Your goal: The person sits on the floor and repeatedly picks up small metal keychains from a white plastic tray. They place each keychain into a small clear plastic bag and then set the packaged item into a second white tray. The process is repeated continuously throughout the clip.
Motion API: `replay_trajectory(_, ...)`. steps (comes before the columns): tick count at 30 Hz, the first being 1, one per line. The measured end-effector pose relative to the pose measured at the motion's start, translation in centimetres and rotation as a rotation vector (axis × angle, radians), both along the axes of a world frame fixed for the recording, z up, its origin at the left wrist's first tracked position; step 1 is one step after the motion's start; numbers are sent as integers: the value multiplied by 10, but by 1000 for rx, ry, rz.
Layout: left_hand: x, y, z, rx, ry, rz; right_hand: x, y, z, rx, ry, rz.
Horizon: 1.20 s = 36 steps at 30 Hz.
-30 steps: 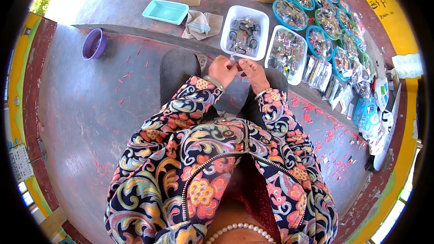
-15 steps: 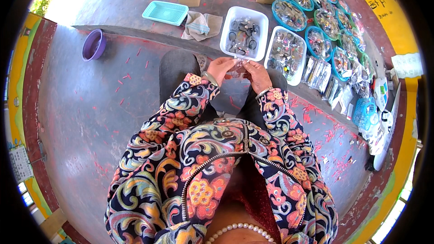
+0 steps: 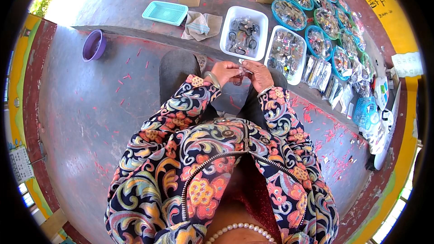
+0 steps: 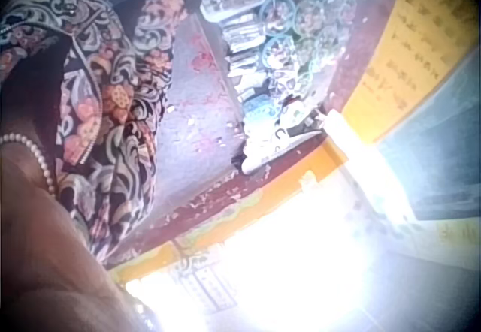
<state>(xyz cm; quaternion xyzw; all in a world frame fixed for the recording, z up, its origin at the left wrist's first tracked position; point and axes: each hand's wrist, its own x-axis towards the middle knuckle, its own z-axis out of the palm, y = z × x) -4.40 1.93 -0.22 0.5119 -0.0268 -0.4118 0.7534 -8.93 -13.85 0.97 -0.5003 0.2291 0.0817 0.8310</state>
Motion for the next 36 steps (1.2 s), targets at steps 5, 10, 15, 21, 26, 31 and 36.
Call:
replay_trajectory(5,0,-2,4,39,26,-4,-2,3,0,-111,-120,-64)
replay_trajectory(10,0,-1,6,38,94,16,-3,10,4,-263,-174,-119)
replay_trajectory(15,0,-1,2,16,158,61,-2,9,3,-250,-214,-92)
replay_trajectory(21,3,2,-8,29,132,114,1,7,7,-78,-80,-30)
replay_trajectory(26,4,0,-13,145,-73,116,2,2,-2,-52,-52,55)
replay_trajectory(31,4,2,-7,205,-143,65,2,2,-3,-86,-85,31)
replay_trajectory(36,1,1,2,201,-116,47,0,1,-2,-109,-86,-1)
